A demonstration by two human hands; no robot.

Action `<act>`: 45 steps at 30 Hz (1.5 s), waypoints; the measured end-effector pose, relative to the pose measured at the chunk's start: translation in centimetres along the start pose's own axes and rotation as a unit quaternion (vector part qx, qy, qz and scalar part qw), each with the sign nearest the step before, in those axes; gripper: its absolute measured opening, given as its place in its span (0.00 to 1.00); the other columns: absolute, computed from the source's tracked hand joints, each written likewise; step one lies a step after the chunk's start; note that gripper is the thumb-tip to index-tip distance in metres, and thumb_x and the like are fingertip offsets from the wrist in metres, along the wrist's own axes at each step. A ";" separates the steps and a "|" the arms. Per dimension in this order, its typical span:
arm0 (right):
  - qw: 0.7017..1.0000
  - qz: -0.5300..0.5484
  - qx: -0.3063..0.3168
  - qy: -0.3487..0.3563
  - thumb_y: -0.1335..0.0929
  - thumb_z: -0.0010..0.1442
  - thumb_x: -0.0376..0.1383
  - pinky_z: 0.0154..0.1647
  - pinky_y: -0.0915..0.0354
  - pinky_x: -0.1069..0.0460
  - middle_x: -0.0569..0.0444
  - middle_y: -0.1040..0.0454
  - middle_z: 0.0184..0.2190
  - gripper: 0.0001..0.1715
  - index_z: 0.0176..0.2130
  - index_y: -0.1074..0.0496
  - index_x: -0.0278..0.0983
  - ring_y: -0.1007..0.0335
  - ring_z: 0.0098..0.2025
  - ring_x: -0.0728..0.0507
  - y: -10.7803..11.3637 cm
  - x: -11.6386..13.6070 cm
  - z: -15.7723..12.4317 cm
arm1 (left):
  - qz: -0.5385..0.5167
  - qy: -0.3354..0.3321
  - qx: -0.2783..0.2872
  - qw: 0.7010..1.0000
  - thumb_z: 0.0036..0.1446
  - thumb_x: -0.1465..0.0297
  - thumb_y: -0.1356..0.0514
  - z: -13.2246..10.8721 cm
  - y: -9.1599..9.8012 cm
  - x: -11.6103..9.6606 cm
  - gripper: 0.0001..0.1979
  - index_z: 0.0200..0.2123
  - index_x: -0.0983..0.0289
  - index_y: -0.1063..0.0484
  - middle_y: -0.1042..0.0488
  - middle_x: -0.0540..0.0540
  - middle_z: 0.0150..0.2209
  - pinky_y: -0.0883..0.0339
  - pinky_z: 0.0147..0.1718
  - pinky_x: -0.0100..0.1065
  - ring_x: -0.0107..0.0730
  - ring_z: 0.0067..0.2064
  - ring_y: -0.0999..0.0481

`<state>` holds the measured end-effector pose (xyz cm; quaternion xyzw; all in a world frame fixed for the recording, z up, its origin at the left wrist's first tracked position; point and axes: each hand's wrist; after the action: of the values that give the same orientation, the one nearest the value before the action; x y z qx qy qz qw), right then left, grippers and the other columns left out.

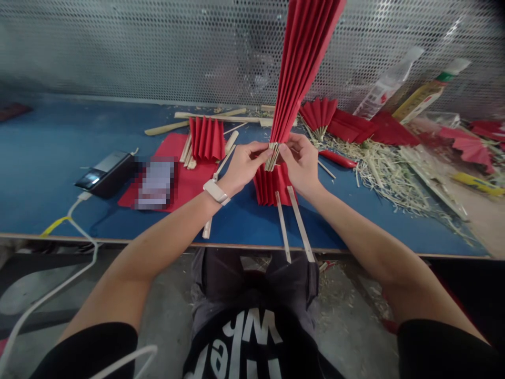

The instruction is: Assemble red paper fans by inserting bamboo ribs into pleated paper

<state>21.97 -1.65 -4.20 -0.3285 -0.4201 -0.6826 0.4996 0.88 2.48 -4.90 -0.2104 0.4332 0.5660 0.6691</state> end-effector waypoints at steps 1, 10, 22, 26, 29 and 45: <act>1.000 -0.006 0.002 -0.003 0.30 0.75 0.85 0.63 0.09 0.26 0.43 0.10 0.56 0.49 0.65 0.24 0.52 0.07 0.54 0.27 0.0 -0.2 0.0 | 0.003 0.005 0.000 1.000 0.84 0.58 0.25 0.0 0.0 0.0 0.11 0.57 0.55 0.03 0.05 0.58 0.53 0.11 0.63 0.51 0.49 0.57 0.07; 1.000 0.011 0.003 0.008 0.30 0.77 0.83 0.67 0.10 0.27 0.42 0.11 0.58 0.47 0.66 0.24 0.51 0.07 0.60 0.27 -0.1 -1.3 0.3 | -0.003 -0.009 -0.003 1.000 0.83 0.61 0.25 0.0 -0.1 0.2 0.09 0.57 0.54 0.03 0.05 0.56 0.53 0.11 0.62 0.51 0.47 0.57 0.07; 1.000 0.015 -0.016 0.023 0.22 0.73 0.77 0.75 0.13 0.28 0.45 0.08 0.57 0.39 0.57 0.23 0.51 0.07 0.61 0.29 -0.3 -0.4 -0.1 | 0.052 -0.007 -0.058 0.997 0.76 0.38 0.18 -0.3 -0.4 -1.1 0.28 0.50 0.58 0.11 0.08 0.58 0.46 0.10 0.49 0.46 0.45 0.45 0.08; 0.995 0.102 0.017 0.008 0.14 0.64 0.77 0.73 0.10 0.29 0.47 0.05 0.54 0.43 0.54 0.19 0.50 0.05 0.59 0.29 -0.3 -0.8 0.1 | 0.027 -0.016 -0.046 0.998 0.77 0.39 0.19 -0.4 -0.6 -1.6 0.28 0.49 0.59 0.12 0.08 0.58 0.45 0.12 0.48 0.44 0.42 0.44 0.09; 0.986 0.161 0.045 0.010 0.09 0.61 0.74 0.66 0.07 0.34 0.50 0.05 0.49 0.42 0.50 0.14 0.48 0.04 0.52 0.33 0.0 -1.6 0.5 | -0.003 -0.025 -0.040 0.999 0.73 0.30 0.21 -0.2 -0.5 -1.6 0.36 0.45 0.59 0.12 0.08 0.57 0.43 0.13 0.46 0.41 0.40 0.42 0.09; 0.962 0.262 0.057 -0.048 0.03 0.50 0.67 0.52 0.07 0.47 0.56 0.05 0.41 0.38 0.41 0.10 0.46 0.06 0.42 0.43 0.3 -2.4 1.3 | -0.090 0.027 -0.088 0.992 0.59 0.27 0.14 0.3 -1.2 0.3 0.40 0.37 0.58 0.15 0.16 0.51 0.37 0.24 0.37 0.36 0.32 0.36 0.18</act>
<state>22.97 0.41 -5.63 -0.4302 -0.3810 -0.4864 0.6581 2.11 2.58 -5.20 -0.3217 0.3790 0.5336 0.6841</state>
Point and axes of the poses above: each hand's wrist, its own z-axis towards the middle knuckle, its own y-axis out of the back of the hand, x = y × z
